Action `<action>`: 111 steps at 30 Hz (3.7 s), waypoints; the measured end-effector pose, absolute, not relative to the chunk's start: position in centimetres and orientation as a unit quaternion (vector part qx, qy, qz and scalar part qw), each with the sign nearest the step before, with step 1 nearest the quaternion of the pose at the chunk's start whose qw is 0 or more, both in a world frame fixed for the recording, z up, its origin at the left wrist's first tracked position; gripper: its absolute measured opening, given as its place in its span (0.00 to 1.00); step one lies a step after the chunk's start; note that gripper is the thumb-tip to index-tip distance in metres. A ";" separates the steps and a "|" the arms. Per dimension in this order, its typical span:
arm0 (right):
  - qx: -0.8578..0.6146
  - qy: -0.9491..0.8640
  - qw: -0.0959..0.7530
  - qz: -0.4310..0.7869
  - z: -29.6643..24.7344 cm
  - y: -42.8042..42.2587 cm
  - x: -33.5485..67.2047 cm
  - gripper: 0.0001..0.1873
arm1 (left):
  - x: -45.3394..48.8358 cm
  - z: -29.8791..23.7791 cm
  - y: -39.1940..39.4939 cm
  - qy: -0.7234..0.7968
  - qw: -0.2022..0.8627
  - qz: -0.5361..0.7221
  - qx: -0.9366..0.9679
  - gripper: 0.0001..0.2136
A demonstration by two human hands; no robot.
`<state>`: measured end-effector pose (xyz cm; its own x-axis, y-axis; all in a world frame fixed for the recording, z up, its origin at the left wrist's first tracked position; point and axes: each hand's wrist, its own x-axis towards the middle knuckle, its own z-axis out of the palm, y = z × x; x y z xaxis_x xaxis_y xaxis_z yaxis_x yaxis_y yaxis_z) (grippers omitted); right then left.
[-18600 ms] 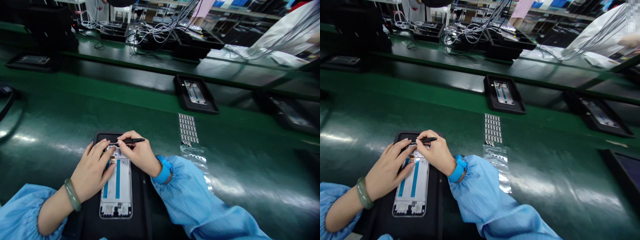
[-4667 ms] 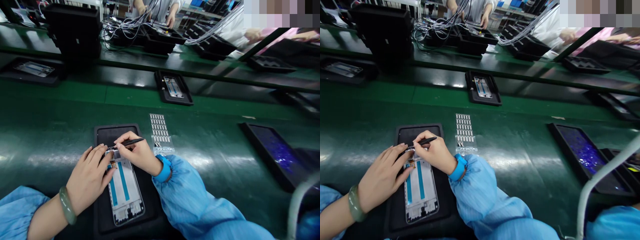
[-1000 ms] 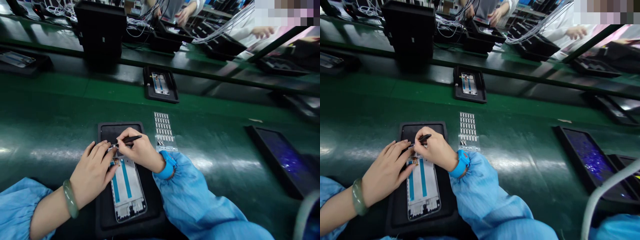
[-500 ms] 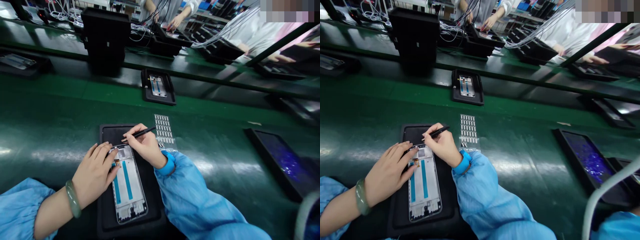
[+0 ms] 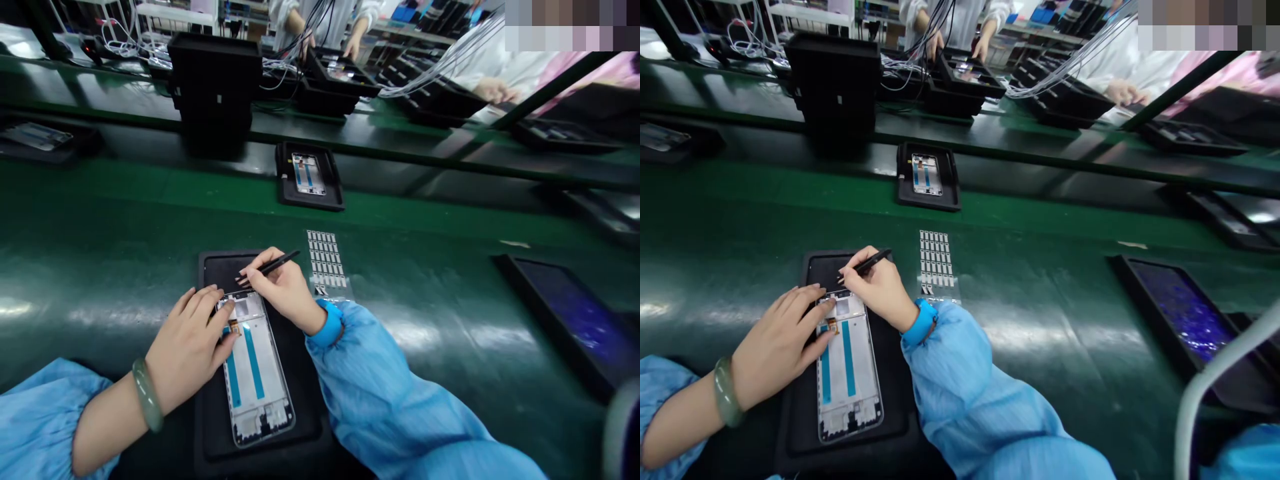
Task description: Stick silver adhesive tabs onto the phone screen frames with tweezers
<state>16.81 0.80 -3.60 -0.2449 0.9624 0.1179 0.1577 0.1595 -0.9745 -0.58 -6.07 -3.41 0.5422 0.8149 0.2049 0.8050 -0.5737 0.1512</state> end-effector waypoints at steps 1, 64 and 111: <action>-0.447 -0.626 0.432 0.471 -3.6 0.8 16.8 0.05 | -0.6 -3.4 -6.1 0.460 0.017 0.128 0.878 0.15; -0.456 -0.550 0.576 0.397 -0.7 0.7 18.1 0.06 | 0.3 -2.5 -6.3 0.506 0.020 0.097 0.857 0.16; -0.594 -0.430 0.547 0.403 -4.6 -0.7 31.4 0.18 | 7.5 -5.8 16.5 0.500 -0.149 0.144 0.841 0.11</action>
<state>31.36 -0.68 -4.56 0.3044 0.9525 -0.0084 0.0705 -0.0313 -0.9970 7.52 16.47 -5.76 0.4587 0.7977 0.3916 0.8837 -0.4556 -0.1071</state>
